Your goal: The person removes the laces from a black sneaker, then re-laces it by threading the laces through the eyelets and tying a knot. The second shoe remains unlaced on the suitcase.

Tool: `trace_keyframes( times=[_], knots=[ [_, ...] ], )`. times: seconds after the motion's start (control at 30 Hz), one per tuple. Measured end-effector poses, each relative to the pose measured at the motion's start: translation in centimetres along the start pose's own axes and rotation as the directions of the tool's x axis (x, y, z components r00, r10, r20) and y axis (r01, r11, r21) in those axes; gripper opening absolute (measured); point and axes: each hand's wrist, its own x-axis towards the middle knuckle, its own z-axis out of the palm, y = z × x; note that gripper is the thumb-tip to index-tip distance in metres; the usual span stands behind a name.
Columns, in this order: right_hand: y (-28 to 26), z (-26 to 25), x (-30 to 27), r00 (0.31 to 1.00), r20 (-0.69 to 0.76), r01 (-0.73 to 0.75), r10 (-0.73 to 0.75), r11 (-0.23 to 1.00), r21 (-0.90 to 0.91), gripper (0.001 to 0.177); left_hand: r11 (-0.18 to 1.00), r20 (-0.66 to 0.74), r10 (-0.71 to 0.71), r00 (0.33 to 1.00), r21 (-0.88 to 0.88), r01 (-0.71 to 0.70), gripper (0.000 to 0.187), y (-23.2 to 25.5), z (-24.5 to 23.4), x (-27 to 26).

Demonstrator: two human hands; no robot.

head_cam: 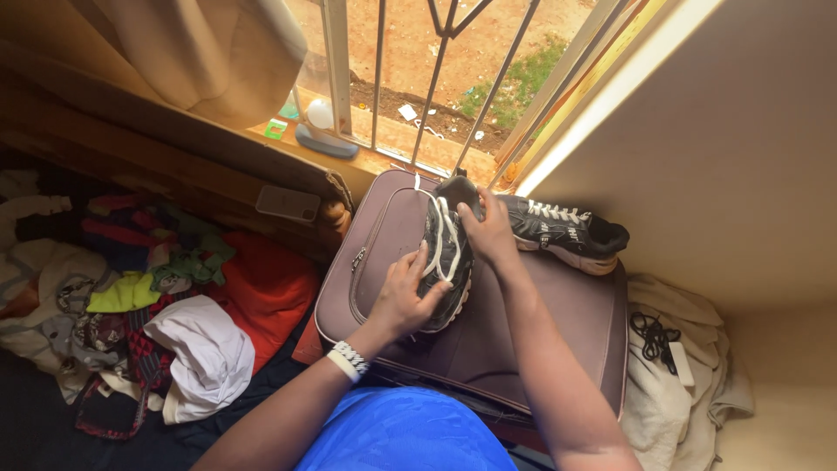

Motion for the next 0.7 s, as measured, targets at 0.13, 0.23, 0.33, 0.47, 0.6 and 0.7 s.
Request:
trace_keyframes(
  times=[0.13, 0.23, 0.33, 0.47, 0.6, 0.7],
  knots=[
    [-0.1, -0.2, -2.0, 0.994, 0.066, -0.089, 0.082, 0.990, 0.112, 0.067, 0.931, 0.028, -0.319, 0.947, -0.177, 0.319, 0.050, -0.5, -2.2, 0.1],
    [0.1, -0.2, -2.5, 0.997, 0.044, -0.064, 0.059, 0.990, 0.125, 0.065, 0.962, 0.156, -0.261, 0.953, -0.043, 0.271, 0.029, -0.1, -4.3, 0.2],
    [-0.1, 0.0, -3.1, 0.994, -0.086, 0.069, -0.061, 0.994, 0.087, 0.056, 0.925, 0.421, -0.370, 0.828, 0.081, 0.372, 0.025, 1.3, -6.4, 0.7],
    [-1.6, 0.1, -8.1, 0.916, -0.367, 0.227, -0.162, 0.964, 0.140, 0.041, 0.898, 0.467, -0.143, 0.873, -0.309, 0.312, 0.020, 4.6, -9.4, 0.9],
    [-4.5, -1.7, -14.5, 0.941, 0.331, -0.212, 0.068, 0.881, 0.423, 0.062, 0.915, 0.247, 0.001, 0.969, -0.391, 0.099, 0.017, 8.5, -11.2, 0.4],
    [-7.2, -2.7, -16.0, 0.720, 0.684, -0.676, 0.121, 0.346, 0.651, 0.039, 0.941, 0.345, 0.180, 0.921, -0.332, -0.060, 0.018, 10.7, -11.3, -1.0]
  ],
)
